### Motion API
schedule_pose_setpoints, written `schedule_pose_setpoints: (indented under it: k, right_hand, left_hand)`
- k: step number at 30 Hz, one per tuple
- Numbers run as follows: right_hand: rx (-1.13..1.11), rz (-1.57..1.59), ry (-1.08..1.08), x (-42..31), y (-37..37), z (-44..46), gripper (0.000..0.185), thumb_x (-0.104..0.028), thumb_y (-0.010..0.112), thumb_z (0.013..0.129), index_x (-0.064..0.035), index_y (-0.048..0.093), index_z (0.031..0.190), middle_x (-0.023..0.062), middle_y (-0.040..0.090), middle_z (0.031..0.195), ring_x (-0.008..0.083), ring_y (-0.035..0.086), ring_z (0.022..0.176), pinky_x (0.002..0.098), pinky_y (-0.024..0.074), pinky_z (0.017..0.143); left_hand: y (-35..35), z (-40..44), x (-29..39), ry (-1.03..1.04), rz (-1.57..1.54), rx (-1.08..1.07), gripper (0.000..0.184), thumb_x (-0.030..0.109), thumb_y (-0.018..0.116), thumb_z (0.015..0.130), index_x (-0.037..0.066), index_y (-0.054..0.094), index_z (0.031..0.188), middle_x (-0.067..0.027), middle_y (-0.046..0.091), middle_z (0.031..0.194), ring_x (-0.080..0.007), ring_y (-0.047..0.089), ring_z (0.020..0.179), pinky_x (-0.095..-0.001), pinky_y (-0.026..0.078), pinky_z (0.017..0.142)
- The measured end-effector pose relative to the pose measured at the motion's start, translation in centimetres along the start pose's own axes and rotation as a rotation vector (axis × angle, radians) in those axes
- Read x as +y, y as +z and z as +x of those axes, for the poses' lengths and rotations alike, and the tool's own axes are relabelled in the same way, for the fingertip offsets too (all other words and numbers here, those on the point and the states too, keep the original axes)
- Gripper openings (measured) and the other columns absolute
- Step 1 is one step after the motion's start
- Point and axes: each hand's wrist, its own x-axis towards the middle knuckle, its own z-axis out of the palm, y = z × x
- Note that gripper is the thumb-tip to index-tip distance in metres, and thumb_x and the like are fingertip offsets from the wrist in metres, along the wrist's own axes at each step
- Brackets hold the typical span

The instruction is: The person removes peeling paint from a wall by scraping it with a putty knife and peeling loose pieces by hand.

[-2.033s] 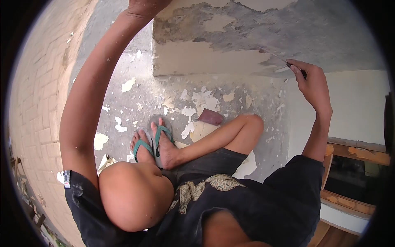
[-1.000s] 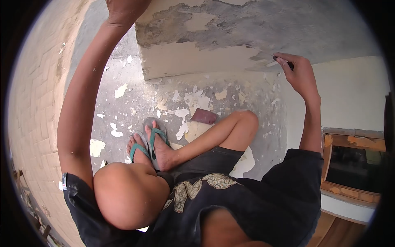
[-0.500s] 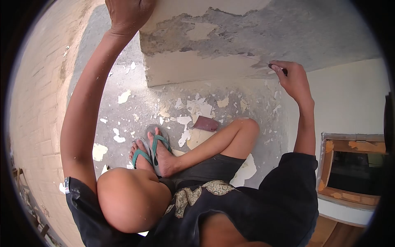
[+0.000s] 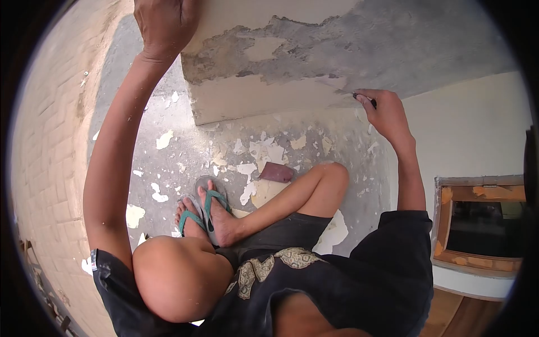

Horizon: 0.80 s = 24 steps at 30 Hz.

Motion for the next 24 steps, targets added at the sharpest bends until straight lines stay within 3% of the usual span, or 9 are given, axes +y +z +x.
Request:
schedule_pose_setpoints:
  k: [5,8,9,11,14,15,18,23,24]
  right_hand:
    - [0.031,0.162,0.089,-1.0,-0.8,-0.6,0.022,-0.017,0.061,0.089,-0.002,0.07,0.103,0.0189,0.069,0.09,0.0284,0.066,0.073,0.0345,0.0499,0.071]
    - [-0.081,0.033,0.02,1.2,5.3,-0.3,0.019,-0.018,0.063,0.086,-0.0059,0.072,0.096,0.0174,0.069,0.09,0.0317,0.066,0.083,0.0393,0.0498,0.075]
    - [-0.129,0.059,0.005,1.5,7.0,0.0,0.018,-0.019,0.064,0.085,-0.0061,0.072,0.095,0.0169,0.069,0.091,0.0313,0.066,0.084,0.0396,0.0498,0.075]
    - [-0.25,0.203,0.089,-0.1,6.4,-0.8,0.023,-0.021,0.065,0.085,-0.007,0.069,0.102,0.0173,0.068,0.087,0.0295,0.066,0.08,0.0395,0.0491,0.074]
    - [-0.351,0.454,0.074,-1.1,7.1,-3.0,0.029,-0.022,0.064,0.086,-0.0079,0.063,0.111,0.0169,0.067,0.08,0.0279,0.063,0.074,0.0389,0.0482,0.071]
    - [-0.34,0.534,0.073,-1.2,8.3,-4.0,0.029,-0.021,0.063,0.088,-0.0072,0.061,0.113,0.0161,0.066,0.078,0.0251,0.062,0.069,0.0371,0.0478,0.068]
    - [-0.374,0.765,0.166,-1.8,11.7,-7.0,0.029,-0.02,0.059,0.092,-0.0035,0.058,0.116,0.0131,0.066,0.077,0.018,0.06,0.06,0.0322,0.0472,0.061]
    - [-0.117,1.039,0.193,-1.9,18.7,-12.1,0.032,-0.011,0.056,0.094,-0.0003,0.051,0.124,0.0026,0.058,0.069,0.0075,0.05,0.053,0.0235,0.0428,0.05]
    - [-0.069,1.031,0.209,-2.4,19.3,-12.7,0.038,-0.013,0.058,0.092,-0.0026,0.049,0.128,0.0046,0.06,0.068,0.0104,0.053,0.054,0.0265,0.0446,0.052]
  left_hand:
    - [-2.0,-1.2,-1.2,-0.045,0.027,-0.062,0.056,0.031,0.053,0.093,-0.004,0.041,0.135,-0.0243,0.051,0.13,-0.0416,0.048,0.12,-0.0446,0.035,0.102]
    - [-1.1,-0.9,-0.9,-0.16,0.007,-0.121,0.058,0.04,0.049,0.097,0.0,0.039,0.137,-0.0206,0.054,0.124,-0.0328,0.051,0.118,-0.0426,0.041,0.099]
    - [-0.8,-0.6,-0.6,-0.081,0.025,-0.064,0.055,0.039,0.044,0.099,-0.002,0.041,0.136,-0.0214,0.056,0.12,-0.0334,0.053,0.115,-0.0422,0.041,0.096]
    - [-0.9,0.0,-0.1,0.007,0.076,-0.028,0.053,0.036,0.035,0.101,-0.004,0.04,0.136,-0.0232,0.057,0.116,-0.0349,0.055,0.109,-0.0425,0.043,0.093]
    - [-1.4,-0.1,-0.2,-0.064,-0.019,-0.116,0.054,0.041,0.04,0.099,0.005,0.038,0.14,-0.0164,0.049,0.136,-0.0304,0.049,0.123,-0.0488,0.031,0.107]
    - [-1.8,0.1,0.5,-0.16,0.008,-0.173,0.052,0.038,0.026,0.101,0.006,0.037,0.142,-0.0172,0.05,0.135,-0.0317,0.048,0.124,-0.0489,0.027,0.109]
    - [-1.9,0.2,0.9,-0.111,0.048,-0.139,0.052,0.037,0.03,0.101,0.006,0.033,0.143,-0.0167,0.047,0.138,-0.0315,0.045,0.126,-0.0481,0.026,0.11]
    - [-2.9,2.8,2.0,-0.046,0.107,-0.222,0.064,0.038,0.044,0.096,0.007,0.022,0.148,-0.018,0.013,0.154,-0.0328,0.015,0.142,-0.0485,0.017,0.114]
    - [-3.0,3.5,2.1,-0.02,0.137,-0.223,0.069,0.042,0.047,0.094,0.007,0.022,0.148,-0.0175,0.011,0.155,-0.0331,0.013,0.143,-0.0491,0.016,0.114]
